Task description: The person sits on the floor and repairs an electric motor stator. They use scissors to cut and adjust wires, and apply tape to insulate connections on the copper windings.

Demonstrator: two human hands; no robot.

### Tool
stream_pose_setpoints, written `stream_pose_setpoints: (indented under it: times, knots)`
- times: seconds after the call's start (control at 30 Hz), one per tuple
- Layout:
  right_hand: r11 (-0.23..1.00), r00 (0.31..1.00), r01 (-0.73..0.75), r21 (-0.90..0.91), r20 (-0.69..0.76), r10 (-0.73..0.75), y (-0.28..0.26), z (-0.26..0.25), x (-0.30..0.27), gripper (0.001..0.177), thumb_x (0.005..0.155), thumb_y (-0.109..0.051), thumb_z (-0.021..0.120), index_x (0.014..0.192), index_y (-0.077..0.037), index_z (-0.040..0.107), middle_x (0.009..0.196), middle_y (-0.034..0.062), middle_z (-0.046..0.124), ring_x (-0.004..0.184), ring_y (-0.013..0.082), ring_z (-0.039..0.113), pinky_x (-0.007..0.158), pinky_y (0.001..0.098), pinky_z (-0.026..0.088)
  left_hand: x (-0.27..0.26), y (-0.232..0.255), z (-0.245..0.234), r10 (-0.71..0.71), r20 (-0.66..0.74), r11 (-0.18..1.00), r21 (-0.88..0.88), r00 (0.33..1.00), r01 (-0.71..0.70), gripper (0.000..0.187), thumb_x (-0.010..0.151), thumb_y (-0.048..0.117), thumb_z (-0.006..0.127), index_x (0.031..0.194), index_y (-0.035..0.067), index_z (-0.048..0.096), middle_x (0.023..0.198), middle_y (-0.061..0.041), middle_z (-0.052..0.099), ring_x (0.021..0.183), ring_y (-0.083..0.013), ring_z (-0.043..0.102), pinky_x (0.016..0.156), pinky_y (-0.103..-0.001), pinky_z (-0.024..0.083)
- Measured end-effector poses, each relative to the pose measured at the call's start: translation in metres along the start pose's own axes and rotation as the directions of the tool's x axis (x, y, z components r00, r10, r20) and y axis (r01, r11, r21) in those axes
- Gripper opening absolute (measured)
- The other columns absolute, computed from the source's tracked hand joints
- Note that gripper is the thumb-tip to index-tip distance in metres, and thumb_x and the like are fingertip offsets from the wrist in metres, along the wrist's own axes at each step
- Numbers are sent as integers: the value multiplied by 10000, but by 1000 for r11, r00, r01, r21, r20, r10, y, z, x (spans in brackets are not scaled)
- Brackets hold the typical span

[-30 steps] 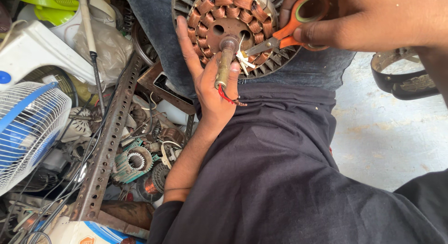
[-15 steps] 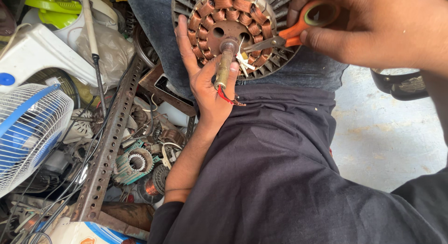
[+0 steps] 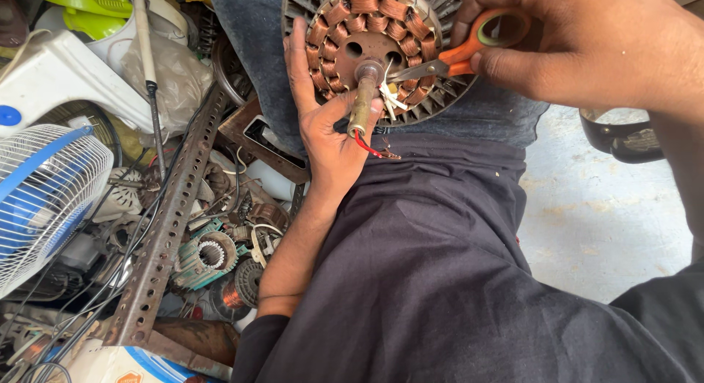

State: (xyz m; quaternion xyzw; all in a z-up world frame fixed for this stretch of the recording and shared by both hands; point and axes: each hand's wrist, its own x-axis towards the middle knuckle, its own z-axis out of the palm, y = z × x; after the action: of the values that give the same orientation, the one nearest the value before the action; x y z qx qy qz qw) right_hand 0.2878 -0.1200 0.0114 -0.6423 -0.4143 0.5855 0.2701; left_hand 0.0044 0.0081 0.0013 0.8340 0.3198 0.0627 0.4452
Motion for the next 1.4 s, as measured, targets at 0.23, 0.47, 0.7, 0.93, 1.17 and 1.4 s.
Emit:
stream_pose_setpoints:
  times: [0.23, 0.47, 0.7, 0.93, 1.17, 1.4]
  knots:
    - [996, 990, -15, 88, -136, 27, -4, -5, -32, 265, 896, -2, 681, 1159, 11, 652, 951, 103, 712, 762, 154, 707, 631, 272, 565, -6, -5, 2, -1, -16, 1000, -7, 1000, 0, 188, 1046, 169, 731, 1106, 19, 828, 1722, -130, 103, 1607, -333, 70, 1322, -488, 95]
    - [857, 853, 150, 493, -502, 140, 0, 26, -52, 139, 1057, 22, 634, 1194, 9, 617, 1143, 80, 679, 1098, 124, 719, 967, 258, 577, -5, -14, 7, 109, -70, 994, 34, 992, -107, 152, 1032, 160, 743, 1019, 27, 814, 1737, -162, 114, 1609, -346, 104, 1311, -506, 120]
    - [867, 850, 129, 482, -504, 154, -16, 42, -53, 97, 966, 134, 679, 1037, 83, 638, 949, 127, 699, 813, 132, 703, 755, 229, 570, -6, -12, 8, 112, -92, 993, 51, 989, -108, 126, 1007, 115, 736, 1022, 18, 814, 1696, -163, 110, 1610, -373, 96, 1330, -520, 108]
    - [910, 907, 91, 404, -412, 92, -27, 44, -45, 116, 907, 85, 609, 1010, 64, 659, 958, 99, 721, 813, 110, 717, 735, 236, 603, -6, -14, 8, 96, -72, 995, 5, 993, -96, 152, 1015, 129, 698, 1009, 16, 798, 1711, -187, 86, 1607, -417, 52, 1326, -560, 83]
    - [973, 916, 183, 139, -384, -117, -21, 53, -36, 152, 951, 88, 665, 1095, 57, 699, 944, 92, 753, 766, 87, 720, 709, 198, 570, -6, -18, 7, 150, -89, 989, 15, 985, -149, 345, 1026, 338, 703, 1021, -1, 766, 1732, -212, 83, 1595, -434, 44, 1295, -558, 97]
    - [988, 939, 134, 79, -327, -102, -35, 35, -21, 175, 842, 109, 656, 1012, 74, 675, 913, 116, 722, 725, 124, 682, 648, 243, 544, -3, -13, 5, 114, -105, 992, -47, 988, -119, 305, 977, 310, 739, 998, 7, 762, 1676, -255, 122, 1572, -439, 102, 1337, -599, 128]
